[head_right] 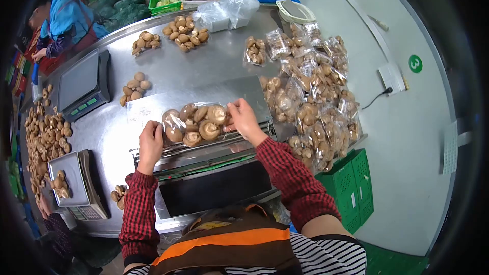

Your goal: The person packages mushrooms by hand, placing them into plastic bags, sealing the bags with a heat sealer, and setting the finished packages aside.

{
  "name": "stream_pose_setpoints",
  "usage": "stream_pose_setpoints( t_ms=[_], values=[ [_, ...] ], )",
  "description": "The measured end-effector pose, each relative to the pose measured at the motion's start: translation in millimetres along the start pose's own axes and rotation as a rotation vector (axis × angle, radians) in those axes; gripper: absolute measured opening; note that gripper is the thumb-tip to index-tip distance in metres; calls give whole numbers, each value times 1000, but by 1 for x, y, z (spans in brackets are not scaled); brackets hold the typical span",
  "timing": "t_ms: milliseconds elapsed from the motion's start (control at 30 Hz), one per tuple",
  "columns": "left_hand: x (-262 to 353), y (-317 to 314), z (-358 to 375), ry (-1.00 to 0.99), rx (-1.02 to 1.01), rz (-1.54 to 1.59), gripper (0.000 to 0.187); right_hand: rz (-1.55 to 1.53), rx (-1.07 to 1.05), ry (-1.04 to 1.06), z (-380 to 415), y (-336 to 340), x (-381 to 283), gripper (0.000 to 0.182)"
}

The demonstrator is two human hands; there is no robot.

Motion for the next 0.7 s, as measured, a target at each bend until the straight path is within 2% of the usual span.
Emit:
stream_pose_setpoints(
  t_ms=[33,67,133,200,300,400,467,500,533,600,700],
  values=[
    [7,7,10,-95,30,-32,14,155,11,46,19,7,-13,24],
    [8,11,21,-101,12,-35,14,146,26,38,35,17,-16,24],
    [6,22,50,-91,-14,-195,15,105,-73,-120,70,39,-8,25],
    [13,43,76,51,-250,-83,16,93,-179,-303,108,60,15,26],
    [5,47,114,-20,-270,-162,16,40,-174,-430,157,76,31,26],
    [10,39,137,-225,-140,-240,15,138,184,-122,185,71,66,26],
    [4,26,151,-243,-69,-286,16,241,379,-45,203,62,68,27],
    [0,22,157,-253,-89,-286,16,317,437,32,213,63,76,26],
    [-6,18,162,-204,-143,-218,17,311,456,20,219,68,89,26],
    [-19,9,170,-158,-229,-154,18,486,686,294,234,85,122,24],
    [-40,-16,169,-453,-218,-409,19,486,802,264,238,115,193,22]
  ],
)
Point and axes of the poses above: each hand's wrist, its own z-axis away from the middle knuckle, its own y-axis out of the back of the hand, x = y × z, the point moved 1 cm from there along -z, towards the middle knuckle, and after that the axes turned 11 degrees about x, right-handed, at the moved point
